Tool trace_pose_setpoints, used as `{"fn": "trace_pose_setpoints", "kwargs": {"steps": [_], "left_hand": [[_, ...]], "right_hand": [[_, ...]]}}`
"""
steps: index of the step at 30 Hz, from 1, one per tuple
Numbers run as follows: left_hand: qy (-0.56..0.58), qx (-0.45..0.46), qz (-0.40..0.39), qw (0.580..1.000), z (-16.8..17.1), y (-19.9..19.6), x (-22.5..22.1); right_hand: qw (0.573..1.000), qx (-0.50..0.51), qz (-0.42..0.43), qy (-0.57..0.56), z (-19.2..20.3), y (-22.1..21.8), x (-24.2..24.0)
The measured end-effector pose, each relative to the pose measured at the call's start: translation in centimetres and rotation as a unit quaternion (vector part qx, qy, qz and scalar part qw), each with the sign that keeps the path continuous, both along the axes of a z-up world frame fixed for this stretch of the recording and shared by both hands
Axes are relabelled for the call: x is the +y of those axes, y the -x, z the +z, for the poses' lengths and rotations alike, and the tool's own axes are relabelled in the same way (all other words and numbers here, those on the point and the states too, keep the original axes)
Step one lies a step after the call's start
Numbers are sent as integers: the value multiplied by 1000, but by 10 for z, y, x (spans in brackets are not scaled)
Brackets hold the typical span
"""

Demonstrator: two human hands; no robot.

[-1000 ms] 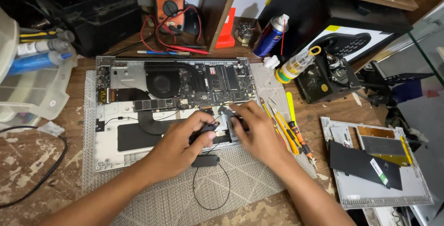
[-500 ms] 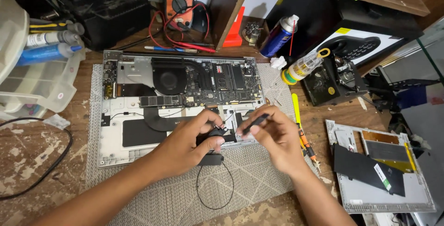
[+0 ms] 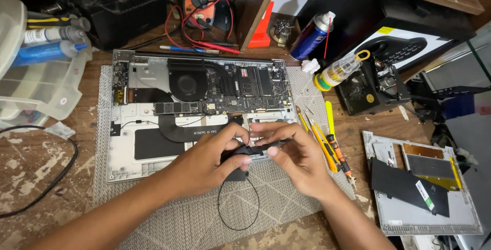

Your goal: Inspecting and reconnecting internal motherboard components and wiring in a laptop during a repair.

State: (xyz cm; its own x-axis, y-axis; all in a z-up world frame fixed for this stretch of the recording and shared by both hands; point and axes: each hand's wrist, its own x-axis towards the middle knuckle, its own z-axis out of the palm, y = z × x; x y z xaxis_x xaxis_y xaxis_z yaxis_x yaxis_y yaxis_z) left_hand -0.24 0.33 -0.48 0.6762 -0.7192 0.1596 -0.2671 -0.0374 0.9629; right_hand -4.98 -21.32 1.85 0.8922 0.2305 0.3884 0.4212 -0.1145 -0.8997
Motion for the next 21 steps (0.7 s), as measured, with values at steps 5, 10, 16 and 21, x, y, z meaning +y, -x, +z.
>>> {"fn": "trace_pose_setpoints", "kwargs": {"steps": [5, 10, 16, 21], "left_hand": [[0, 11, 14, 1000, 0, 0, 0], [7, 9, 21, 1000, 1, 0, 1], [11, 11, 27, 1000, -1, -1, 0], [10, 17, 23, 1000, -3, -2, -1]], "right_hand": [[992, -84, -45, 80, -23, -2, -13], [975, -154, -59, 149, -29, -2, -10], [951, -220, -94, 197, -33, -3, -6], [938, -233, -112, 232, -26, -6, -8]]}}
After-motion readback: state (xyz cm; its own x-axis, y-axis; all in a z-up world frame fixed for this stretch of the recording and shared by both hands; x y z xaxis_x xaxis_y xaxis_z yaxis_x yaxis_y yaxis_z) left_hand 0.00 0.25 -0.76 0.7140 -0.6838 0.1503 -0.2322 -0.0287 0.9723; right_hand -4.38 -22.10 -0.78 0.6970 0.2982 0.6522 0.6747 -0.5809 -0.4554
